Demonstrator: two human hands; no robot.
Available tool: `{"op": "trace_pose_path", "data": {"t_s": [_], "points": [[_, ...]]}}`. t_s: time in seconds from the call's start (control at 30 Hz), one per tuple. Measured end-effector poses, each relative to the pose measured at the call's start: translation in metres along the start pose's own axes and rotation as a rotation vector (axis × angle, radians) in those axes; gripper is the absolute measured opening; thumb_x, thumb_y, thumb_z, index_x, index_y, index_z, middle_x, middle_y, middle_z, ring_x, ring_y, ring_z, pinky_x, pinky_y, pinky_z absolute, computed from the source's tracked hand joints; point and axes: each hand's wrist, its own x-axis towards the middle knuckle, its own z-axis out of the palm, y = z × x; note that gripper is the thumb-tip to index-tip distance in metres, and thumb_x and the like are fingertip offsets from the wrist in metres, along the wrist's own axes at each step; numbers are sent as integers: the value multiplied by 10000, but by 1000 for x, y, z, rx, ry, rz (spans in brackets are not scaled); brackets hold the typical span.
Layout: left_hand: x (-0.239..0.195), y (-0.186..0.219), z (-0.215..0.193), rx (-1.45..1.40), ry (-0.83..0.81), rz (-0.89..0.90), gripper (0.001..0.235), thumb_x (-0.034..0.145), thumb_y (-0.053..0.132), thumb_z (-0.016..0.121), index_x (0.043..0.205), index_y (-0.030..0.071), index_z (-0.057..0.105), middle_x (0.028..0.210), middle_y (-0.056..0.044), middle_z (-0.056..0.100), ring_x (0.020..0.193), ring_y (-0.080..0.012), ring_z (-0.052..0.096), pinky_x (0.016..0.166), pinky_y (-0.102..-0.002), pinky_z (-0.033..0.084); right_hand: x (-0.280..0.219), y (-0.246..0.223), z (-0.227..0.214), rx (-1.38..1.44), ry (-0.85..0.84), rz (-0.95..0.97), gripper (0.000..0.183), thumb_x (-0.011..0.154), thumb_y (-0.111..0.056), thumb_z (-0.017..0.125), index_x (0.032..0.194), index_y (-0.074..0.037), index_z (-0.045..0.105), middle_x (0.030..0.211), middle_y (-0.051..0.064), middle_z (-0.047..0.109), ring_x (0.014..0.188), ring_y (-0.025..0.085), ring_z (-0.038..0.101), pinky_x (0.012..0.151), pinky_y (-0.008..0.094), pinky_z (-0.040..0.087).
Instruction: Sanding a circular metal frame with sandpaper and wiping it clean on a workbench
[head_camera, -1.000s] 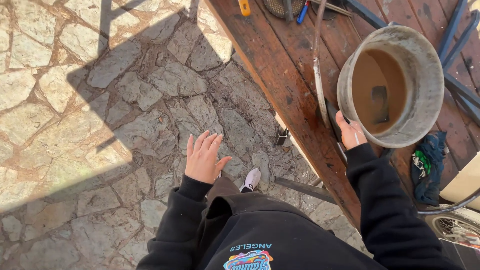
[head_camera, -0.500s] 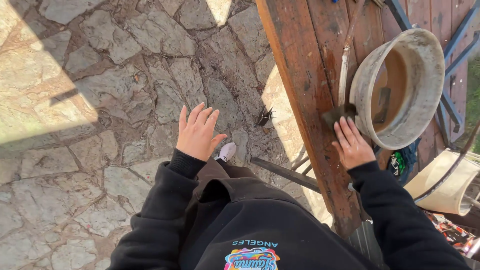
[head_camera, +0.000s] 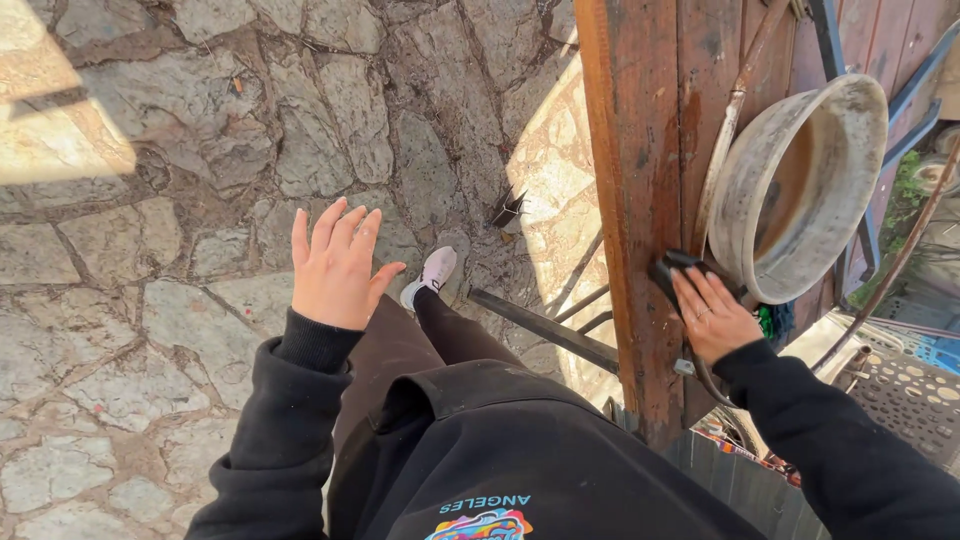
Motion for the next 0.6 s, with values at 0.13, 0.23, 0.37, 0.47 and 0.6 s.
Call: {"op": "trace_pose_path", "data": {"t_s": [0.13,0.23,0.37,0.47,0.6], "points": [[-7,0,-1,15,22,1,628,900,517,753,1406,159,650,1325,-95,662,1444,-309,495,1229,-646,225,30,47,12,-24,-156,-203,470,1040,-398,450,1302,-91,690,1444,100,658,1439,272,539,1245,441,396],[-10,7,-3,10,30,-6,617,894,514,757,1402,178,657,1319,-87,672,1437,-306,507,1231,-652,229,99,127,46,-82,145,-6,478,1044,-361,618,1411,-73,723,1471,130,693,1423,365,585,1222,479,444],[-13,14,-9,10,77,-13,613,903,518,750,1396,163,661,1314,-93,676,1433,-311,513,1229,-647,236,42,90,32,7,138,-109,523,980,-350,627,1416,-66,678,1558,124,614,1441,372,559,1217,478,429],[-21,17,-2,8,105,-32,621,914,534,736,1402,160,650,1327,-94,669,1438,-308,509,1237,-642,224,-28,56,12,225,-125,-257,575,986,-351,522,1461,-26,532,1622,140,461,1499,351,413,1260,482,309],[-29,35,6,10,89,-22,648,896,547,736,1409,165,631,1313,-87,664,1433,-301,513,1236,-649,223,23,101,30,117,-135,-332,571,1006,-327,499,1493,-30,497,1606,148,471,1495,331,417,1283,468,269]]}}
